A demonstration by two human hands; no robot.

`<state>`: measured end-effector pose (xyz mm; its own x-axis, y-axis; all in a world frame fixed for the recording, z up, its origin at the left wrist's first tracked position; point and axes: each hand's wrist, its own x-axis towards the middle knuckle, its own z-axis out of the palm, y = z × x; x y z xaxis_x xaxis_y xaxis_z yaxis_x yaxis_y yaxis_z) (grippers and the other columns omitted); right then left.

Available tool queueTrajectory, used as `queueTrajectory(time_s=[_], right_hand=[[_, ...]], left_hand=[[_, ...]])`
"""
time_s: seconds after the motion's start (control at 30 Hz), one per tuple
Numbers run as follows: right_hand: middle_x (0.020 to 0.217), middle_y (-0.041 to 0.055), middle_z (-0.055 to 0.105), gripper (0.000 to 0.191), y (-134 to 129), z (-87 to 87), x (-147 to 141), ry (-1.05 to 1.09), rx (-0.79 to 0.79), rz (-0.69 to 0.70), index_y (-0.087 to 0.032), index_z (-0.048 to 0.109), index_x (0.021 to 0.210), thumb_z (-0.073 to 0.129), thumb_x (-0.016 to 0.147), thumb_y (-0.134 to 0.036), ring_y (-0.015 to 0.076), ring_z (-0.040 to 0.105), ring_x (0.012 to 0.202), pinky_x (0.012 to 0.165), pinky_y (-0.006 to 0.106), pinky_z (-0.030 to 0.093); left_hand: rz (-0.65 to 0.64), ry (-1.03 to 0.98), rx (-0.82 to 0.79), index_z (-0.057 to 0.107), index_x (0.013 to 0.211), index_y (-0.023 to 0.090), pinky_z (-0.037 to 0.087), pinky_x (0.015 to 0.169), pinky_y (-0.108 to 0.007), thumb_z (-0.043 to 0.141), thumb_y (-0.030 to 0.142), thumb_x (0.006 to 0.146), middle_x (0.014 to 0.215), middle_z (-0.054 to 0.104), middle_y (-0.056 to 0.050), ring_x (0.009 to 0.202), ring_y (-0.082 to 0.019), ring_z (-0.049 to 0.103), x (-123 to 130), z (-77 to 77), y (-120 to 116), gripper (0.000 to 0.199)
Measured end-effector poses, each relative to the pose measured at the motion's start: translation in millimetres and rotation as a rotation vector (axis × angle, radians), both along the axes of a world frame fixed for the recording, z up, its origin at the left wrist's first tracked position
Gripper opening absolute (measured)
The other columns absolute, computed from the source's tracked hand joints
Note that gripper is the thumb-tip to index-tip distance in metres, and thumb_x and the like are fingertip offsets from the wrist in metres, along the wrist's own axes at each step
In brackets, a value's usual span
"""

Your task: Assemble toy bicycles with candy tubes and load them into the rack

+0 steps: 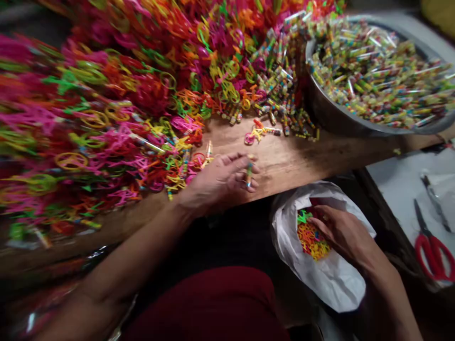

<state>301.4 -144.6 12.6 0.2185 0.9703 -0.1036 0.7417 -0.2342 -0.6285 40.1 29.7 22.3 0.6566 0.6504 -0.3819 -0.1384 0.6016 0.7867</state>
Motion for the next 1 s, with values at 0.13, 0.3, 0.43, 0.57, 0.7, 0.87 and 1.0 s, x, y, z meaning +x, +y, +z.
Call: queueTrajectory(time_s=[0.13,0.3,0.43,0.57,0.7,0.87,1.0], right_hand=[[0.084,0.0048,0.075,0.037,42.4,-11.4,-52.0,0.147,0.143,-0.059,-0.025,0.074,0.115,0.065,0.091,-0.051,0.0182,0.066,0.065,0.058,0.030,0.051],[0.107,0.0091,0.076,0.035,100.0,-20.7,-112.9,0.494,0.335,-0.123,-0.022,0.067,0.122,0.063,0.093,-0.040,0.0200,0.072,0.094,0.086,0.036,0.059],[0.101,0.0070,0.077,0.035,115.6,-26.2,-124.6,0.693,0.241,-0.099,-0.024,0.071,0.112,0.071,0.087,-0.048,0.0189,0.073,0.082,0.074,0.032,0.062],[0.088,0.0052,0.076,0.038,120.5,-31.5,-115.0,0.712,0.232,-0.217,-0.023,0.072,0.109,0.072,0.085,-0.053,0.0160,0.067,0.064,0.059,0.028,0.058],[0.075,0.0024,0.071,0.039,125.2,-34.9,-102.6,0.670,0.208,-0.243,-0.022,0.072,0.103,0.070,0.086,-0.056,0.0124,0.058,0.053,0.043,0.022,0.044],[0.072,0.0001,0.067,0.037,130.2,-27.7,-97.5,0.794,0.240,-0.319,-0.025,0.062,0.099,0.071,0.084,-0.057,0.0121,0.057,0.051,0.042,0.021,0.044],[0.080,0.0004,0.070,0.037,123.1,-31.0,-104.5,0.919,0.123,-0.259,-0.026,0.054,0.099,0.066,0.088,-0.060,0.0115,0.057,0.050,0.039,0.020,0.043]], left_hand=[[0.050,-0.045,-0.051,0.061,0.108,0.015,0.062,0.069,-0.029,0.072,0.017,0.089,0.101,0.069,-0.006,0.067,-0.011,0.071,4.6,-13.1,-6.7,0.022],[0.158,0.093,0.078,0.067,0.116,0.017,0.062,0.069,-0.025,0.077,0.022,0.083,0.112,0.064,-0.005,0.075,-0.010,0.071,-16.7,-17.1,-7.4,0.035],[0.155,0.181,0.182,0.066,0.125,0.021,0.062,0.071,-0.025,0.070,0.023,0.087,0.116,0.065,-0.007,0.083,-0.013,0.072,-16.9,-22.9,-6.4,0.039],[0.162,0.305,0.516,0.070,0.124,0.022,0.061,0.083,-0.026,0.062,0.014,0.087,0.128,0.064,-0.009,0.094,-0.015,0.070,4.2,-27.4,-4.3,0.038],[0.057,0.368,0.716,0.072,0.120,0.020,0.060,0.082,-0.027,0.055,0.011,0.090,0.114,0.073,-0.007,0.092,-0.016,0.071,19.5,-19.7,13.0,0.035],[0.164,0.910,1.126,0.069,0.118,0.016,0.055,0.095,-0.036,0.051,0.014,0.098,0.116,0.074,-0.010,0.105,-0.022,0.070,21.5,-3.0,74.3,0.027],[0.038,1.474,1.162,0.067,0.118,0.010,0.056,0.089,-0.044,0.060,0.031,0.100,0.124,0.066,-0.020,0.113,-0.034,0.067,28.1,-5.1,116.3,0.029]])
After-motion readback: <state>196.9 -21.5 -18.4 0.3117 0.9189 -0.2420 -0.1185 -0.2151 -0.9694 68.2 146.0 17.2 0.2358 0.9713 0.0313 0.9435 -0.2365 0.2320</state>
